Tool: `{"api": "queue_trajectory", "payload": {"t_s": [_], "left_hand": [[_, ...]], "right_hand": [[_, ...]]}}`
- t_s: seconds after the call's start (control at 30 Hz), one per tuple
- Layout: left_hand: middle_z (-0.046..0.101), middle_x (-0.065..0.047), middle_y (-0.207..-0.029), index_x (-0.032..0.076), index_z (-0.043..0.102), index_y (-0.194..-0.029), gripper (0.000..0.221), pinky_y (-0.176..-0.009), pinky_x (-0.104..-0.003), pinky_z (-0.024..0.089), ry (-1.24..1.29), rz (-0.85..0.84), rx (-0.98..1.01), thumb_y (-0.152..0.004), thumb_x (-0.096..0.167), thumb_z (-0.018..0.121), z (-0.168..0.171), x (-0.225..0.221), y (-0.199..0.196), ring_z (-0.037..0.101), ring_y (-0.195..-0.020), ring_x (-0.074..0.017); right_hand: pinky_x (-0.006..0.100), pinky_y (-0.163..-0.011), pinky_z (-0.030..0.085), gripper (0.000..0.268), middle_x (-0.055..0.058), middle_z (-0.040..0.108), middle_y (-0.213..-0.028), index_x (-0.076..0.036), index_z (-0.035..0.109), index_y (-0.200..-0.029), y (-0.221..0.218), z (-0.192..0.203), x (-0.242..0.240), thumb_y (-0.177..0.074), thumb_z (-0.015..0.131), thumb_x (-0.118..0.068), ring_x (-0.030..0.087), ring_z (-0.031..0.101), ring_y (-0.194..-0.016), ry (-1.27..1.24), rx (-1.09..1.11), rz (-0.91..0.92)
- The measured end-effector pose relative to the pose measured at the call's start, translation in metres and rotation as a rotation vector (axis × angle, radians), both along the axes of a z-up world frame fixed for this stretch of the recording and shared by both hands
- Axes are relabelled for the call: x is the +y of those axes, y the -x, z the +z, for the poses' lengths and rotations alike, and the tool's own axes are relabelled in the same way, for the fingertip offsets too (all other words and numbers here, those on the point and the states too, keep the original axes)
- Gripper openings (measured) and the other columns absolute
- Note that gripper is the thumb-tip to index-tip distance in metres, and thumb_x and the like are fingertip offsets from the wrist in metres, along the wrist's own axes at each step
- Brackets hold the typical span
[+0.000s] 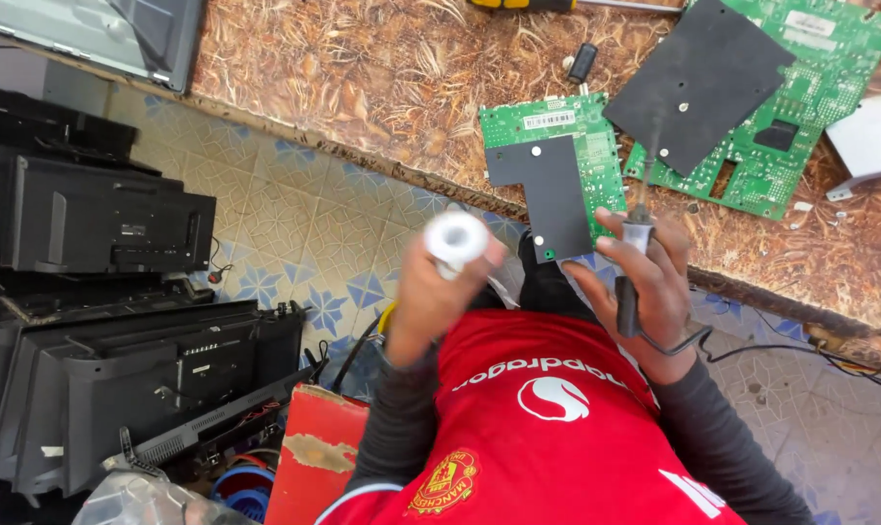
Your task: Soldering and inspecting components on television motherboards at a repair bench.
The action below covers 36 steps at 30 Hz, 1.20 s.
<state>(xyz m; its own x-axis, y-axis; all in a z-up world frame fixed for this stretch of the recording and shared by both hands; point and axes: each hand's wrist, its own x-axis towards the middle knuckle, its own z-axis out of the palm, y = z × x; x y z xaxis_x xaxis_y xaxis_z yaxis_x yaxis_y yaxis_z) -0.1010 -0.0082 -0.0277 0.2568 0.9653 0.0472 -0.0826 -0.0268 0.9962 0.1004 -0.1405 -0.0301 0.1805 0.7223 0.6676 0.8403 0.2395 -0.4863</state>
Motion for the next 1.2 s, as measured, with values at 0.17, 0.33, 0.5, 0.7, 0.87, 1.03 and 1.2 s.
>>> {"api": "queue_trajectory", "payload": {"t_s": [0.17,0.33,0.5,0.7,0.87,1.03,1.2], "left_hand": [[0.073,-0.021,-0.105,-0.003,0.071,-0.111,0.026,-0.082,-0.042,0.067,0.299,-0.282,-0.248,-0.094,0.016,0.076,-0.020,-0.052,-0.022,0.075,-0.099,-0.0274],[0.073,-0.026,-0.104,-0.009,0.067,-0.113,0.030,-0.085,-0.044,0.066,0.275,-0.320,-0.293,-0.095,0.014,0.073,0.013,-0.052,-0.026,0.075,-0.100,-0.0311],[0.074,-0.024,-0.100,-0.006,0.067,-0.108,0.025,-0.082,-0.042,0.066,0.293,-0.384,-0.333,-0.098,0.017,0.068,0.027,-0.055,-0.022,0.076,-0.092,-0.0269],[0.074,-0.019,-0.094,0.004,0.068,-0.104,0.023,-0.086,-0.046,0.063,0.264,-0.424,-0.270,-0.099,0.027,0.069,0.009,-0.053,-0.014,0.075,-0.085,-0.0254],[0.071,0.000,-0.088,0.013,0.069,-0.091,0.016,-0.074,-0.025,0.053,0.197,-0.388,-0.027,-0.091,0.027,0.078,0.038,-0.044,-0.011,0.064,-0.079,-0.0102],[0.072,-0.001,-0.094,0.004,0.071,-0.118,0.033,-0.087,-0.027,0.057,0.259,-0.333,-0.110,-0.094,0.026,0.076,0.038,-0.045,-0.015,0.065,-0.088,-0.0096],[0.078,-0.019,-0.100,-0.001,0.074,-0.119,0.037,-0.087,-0.039,0.062,0.276,-0.229,-0.123,-0.088,0.017,0.084,0.021,-0.050,-0.009,0.075,-0.095,-0.0224]], "right_hand": [[0.055,-0.096,0.055,0.032,0.020,0.072,-0.134,-0.006,0.072,-0.124,-0.006,0.016,0.015,-0.093,0.080,-0.007,0.046,0.065,-0.122,0.041,-0.080,0.164],[0.054,-0.093,0.057,0.024,0.021,0.076,-0.124,-0.008,0.077,-0.119,-0.011,0.013,0.014,-0.095,0.074,-0.003,0.044,0.071,-0.110,-0.006,-0.081,0.148],[0.052,-0.083,0.059,0.007,0.027,0.079,-0.107,-0.003,0.080,-0.099,-0.013,0.017,0.016,-0.096,0.075,0.002,0.047,0.074,-0.096,-0.149,-0.012,0.085],[0.048,-0.074,0.059,0.029,0.029,0.074,-0.095,0.009,0.071,-0.115,-0.036,0.011,0.012,-0.114,0.077,-0.019,0.042,0.075,-0.086,-0.249,0.115,-0.265],[0.046,-0.076,0.046,0.028,0.023,0.066,-0.106,0.006,0.057,-0.121,-0.024,0.027,0.007,-0.117,0.067,-0.020,0.034,0.061,-0.085,-0.091,0.072,-0.344],[0.038,-0.066,0.055,0.014,0.026,0.077,-0.115,-0.004,0.058,-0.121,-0.005,0.021,0.006,-0.113,0.071,-0.003,0.041,0.082,-0.104,-0.114,0.015,-0.169],[0.053,-0.088,0.060,0.011,0.027,0.078,-0.111,0.002,0.076,-0.101,0.021,0.027,0.014,-0.091,0.074,0.006,0.049,0.075,-0.100,-0.087,0.032,0.072]]}}
